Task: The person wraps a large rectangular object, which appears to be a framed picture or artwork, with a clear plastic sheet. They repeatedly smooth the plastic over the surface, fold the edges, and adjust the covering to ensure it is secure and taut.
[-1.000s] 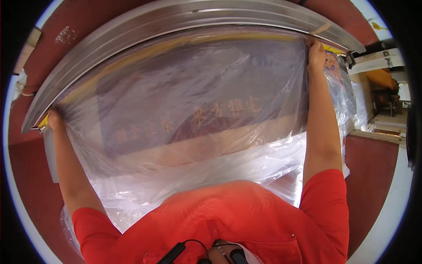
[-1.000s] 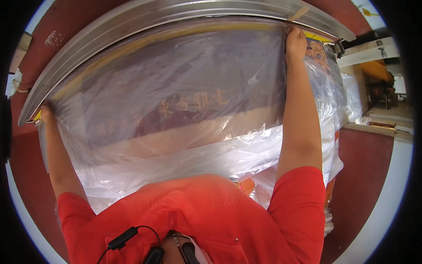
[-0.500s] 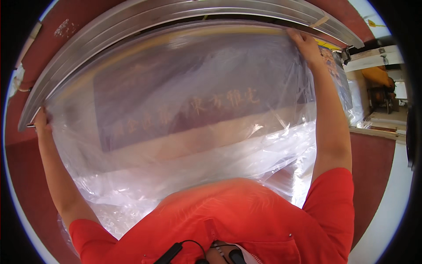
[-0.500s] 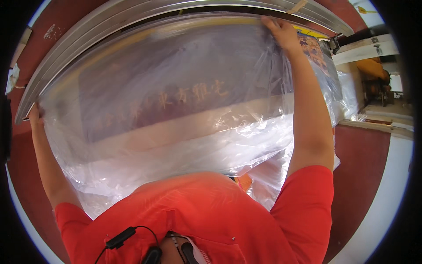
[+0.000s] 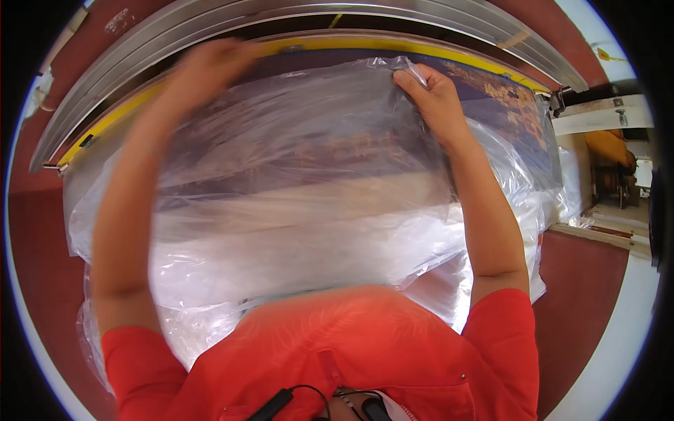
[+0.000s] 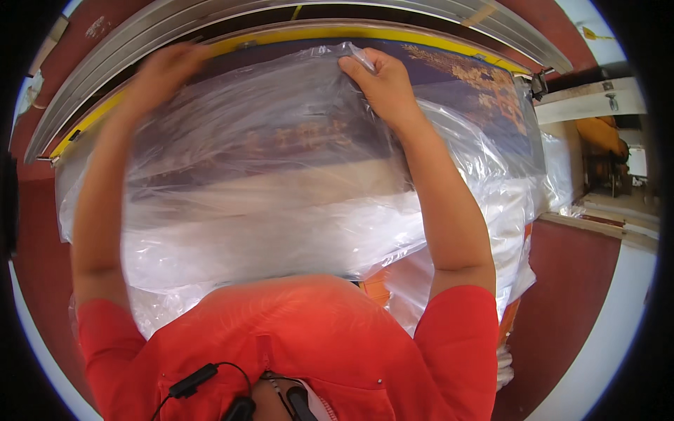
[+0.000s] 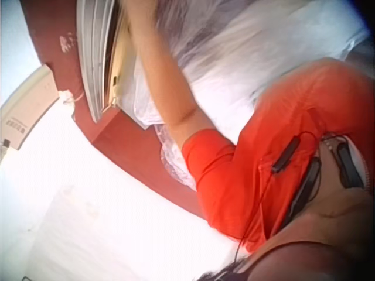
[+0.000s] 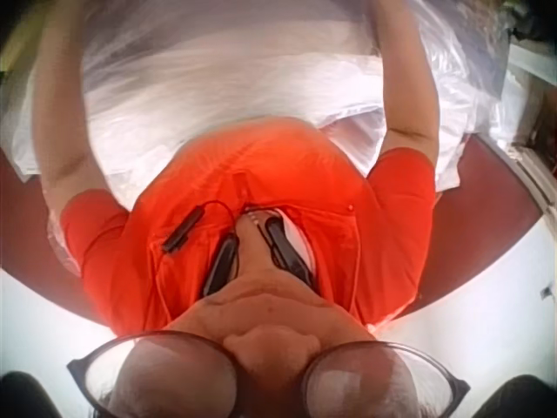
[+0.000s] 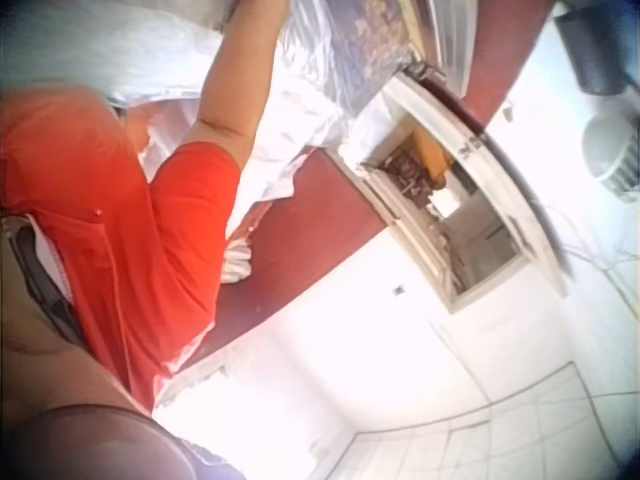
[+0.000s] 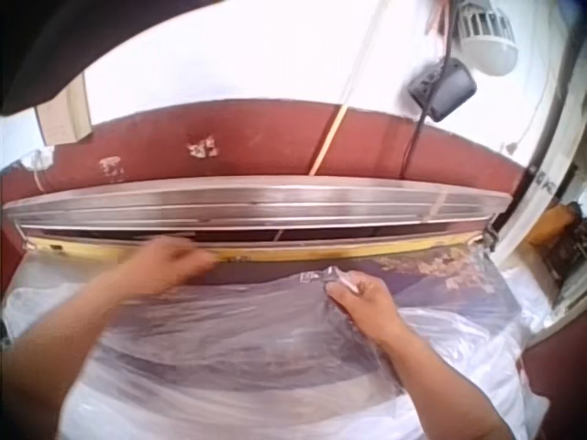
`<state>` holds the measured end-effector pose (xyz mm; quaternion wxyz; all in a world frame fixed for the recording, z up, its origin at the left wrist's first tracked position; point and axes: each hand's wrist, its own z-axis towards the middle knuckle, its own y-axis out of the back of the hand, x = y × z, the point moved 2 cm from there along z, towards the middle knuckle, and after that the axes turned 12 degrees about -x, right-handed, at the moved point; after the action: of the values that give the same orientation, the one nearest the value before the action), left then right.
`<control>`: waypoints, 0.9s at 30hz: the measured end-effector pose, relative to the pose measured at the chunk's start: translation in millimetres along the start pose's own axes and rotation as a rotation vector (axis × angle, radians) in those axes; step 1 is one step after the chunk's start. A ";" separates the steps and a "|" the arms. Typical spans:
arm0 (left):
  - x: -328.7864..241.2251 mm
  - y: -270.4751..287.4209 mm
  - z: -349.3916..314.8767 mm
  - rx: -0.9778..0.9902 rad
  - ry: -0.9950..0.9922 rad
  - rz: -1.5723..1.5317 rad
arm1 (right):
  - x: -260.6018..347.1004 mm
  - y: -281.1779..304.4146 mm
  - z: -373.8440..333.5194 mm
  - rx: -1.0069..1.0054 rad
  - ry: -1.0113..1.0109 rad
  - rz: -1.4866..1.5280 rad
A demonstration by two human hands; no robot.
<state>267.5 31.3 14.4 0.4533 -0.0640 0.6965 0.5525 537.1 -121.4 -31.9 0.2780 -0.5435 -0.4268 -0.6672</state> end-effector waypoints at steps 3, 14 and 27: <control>-58.5 -101.1 12.5 0.021 -0.089 -0.243 | 6.1 -9.0 1.1 0.037 0.025 0.067; 147.9 116.7 -139.2 -0.131 0.210 0.100 | 14.7 19.9 -93.5 0.058 0.733 -1.207; 352.3 184.8 -165.5 -0.708 0.553 0.800 | -95.9 195.1 -222.2 -0.346 -0.008 -0.934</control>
<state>-139.0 109.7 -105.1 -0.0365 -0.0853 0.5324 0.8414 616.0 -417.9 -82.0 -0.1463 -0.3351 -0.5090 -0.7793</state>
